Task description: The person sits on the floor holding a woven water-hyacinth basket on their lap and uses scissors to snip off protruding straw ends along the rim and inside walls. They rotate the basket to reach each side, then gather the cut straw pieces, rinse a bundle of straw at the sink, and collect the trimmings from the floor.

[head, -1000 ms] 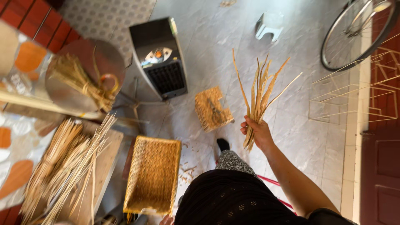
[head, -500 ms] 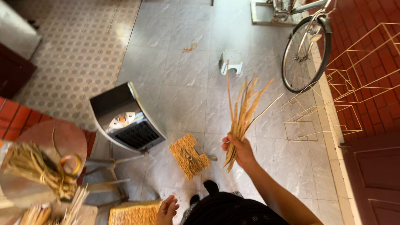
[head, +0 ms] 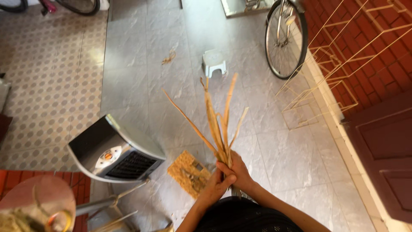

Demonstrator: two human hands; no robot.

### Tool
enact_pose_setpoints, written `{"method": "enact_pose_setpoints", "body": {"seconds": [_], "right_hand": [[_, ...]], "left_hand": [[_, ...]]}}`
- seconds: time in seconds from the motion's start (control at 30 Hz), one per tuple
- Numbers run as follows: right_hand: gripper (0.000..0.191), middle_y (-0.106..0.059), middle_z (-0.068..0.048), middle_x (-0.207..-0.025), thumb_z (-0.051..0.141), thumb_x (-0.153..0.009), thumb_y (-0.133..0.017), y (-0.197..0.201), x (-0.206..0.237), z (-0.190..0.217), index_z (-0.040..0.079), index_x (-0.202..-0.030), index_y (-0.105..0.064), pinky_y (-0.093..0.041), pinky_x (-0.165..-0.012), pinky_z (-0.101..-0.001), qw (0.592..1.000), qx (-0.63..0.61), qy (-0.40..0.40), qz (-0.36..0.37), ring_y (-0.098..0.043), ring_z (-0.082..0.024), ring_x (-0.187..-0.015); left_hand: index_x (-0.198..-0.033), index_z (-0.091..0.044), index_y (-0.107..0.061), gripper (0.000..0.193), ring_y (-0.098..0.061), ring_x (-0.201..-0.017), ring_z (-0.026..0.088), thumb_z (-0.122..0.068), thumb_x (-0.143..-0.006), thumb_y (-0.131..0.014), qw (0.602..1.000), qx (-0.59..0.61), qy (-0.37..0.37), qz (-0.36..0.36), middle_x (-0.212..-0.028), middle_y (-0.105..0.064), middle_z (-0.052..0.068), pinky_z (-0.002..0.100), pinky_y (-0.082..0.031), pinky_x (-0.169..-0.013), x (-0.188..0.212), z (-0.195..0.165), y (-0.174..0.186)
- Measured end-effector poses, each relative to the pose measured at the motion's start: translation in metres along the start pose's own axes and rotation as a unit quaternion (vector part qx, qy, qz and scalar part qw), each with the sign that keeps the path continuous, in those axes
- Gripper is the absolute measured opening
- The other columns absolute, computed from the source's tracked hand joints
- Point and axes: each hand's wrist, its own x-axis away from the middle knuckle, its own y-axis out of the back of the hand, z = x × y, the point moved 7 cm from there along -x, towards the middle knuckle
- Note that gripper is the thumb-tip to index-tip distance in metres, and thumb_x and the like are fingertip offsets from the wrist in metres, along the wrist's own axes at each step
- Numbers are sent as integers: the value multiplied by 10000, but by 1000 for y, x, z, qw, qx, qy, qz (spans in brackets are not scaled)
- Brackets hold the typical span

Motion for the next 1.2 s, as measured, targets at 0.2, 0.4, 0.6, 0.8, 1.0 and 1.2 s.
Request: {"method": "enact_pose_setpoints", "body": {"seconds": [0.2,0.4,0.6,0.8,1.0,1.2], "right_hand": [[264,-673,-123,-781,186,-962,-699,65,-37,-57,-24,-1121,-715,-483,-572,-308,962,-205,-166,66,-633,-156,-645],[288,-705,-109,-839,136,-919,-614,136,-90,-68,38,-1188,-580,-587,-694,-381,876,-417,-240,23,-702,-224,-745],[228,-589,-16,-774,257,-983,-624,176,-156,-76,100,-1138,-567,-519,-746,-371,832,-527,-173,-9,-616,-176,-758],[205,-481,19,-681,321,-1040,-583,169,-211,-97,119,-1005,-586,-473,-687,-346,820,-543,-181,-11,-505,-134,-634],[213,-565,-19,-780,289,-1045,-582,123,-326,-50,81,-1089,-589,-510,-753,-378,854,-505,-117,54,-590,-173,-728],[419,-690,2,-1132,190,-931,-599,56,-439,-9,116,-1339,-539,-546,-910,-290,934,-309,-101,148,-674,-98,-1008]], "left_hand": [[-1070,-27,-600,334,-588,-765,116,-335,-974,-688,984,146,78,70,-888,-611,49,280,-491,-617,-106,26,-55],[-925,-43,-572,300,-532,-610,106,-313,-1040,-634,974,151,133,109,-728,-551,-3,271,-478,-540,-152,-3,-80],[-1064,-93,-609,213,-587,-625,77,-291,-995,-640,965,164,160,130,-735,-631,-18,235,-510,-574,-174,-25,-62],[-1084,-22,-600,289,-483,-576,63,-294,-1038,-683,971,132,176,94,-702,-532,-29,239,-469,-527,-217,-4,-33],[-1175,-68,-636,277,-591,-632,54,-220,-947,-672,984,131,115,26,-796,-667,-47,245,-530,-577,-285,-27,67],[-1142,-33,-672,243,-505,-545,86,-229,-1000,-648,974,157,51,-157,-698,-589,5,243,-422,-498,-331,-58,203]]}}
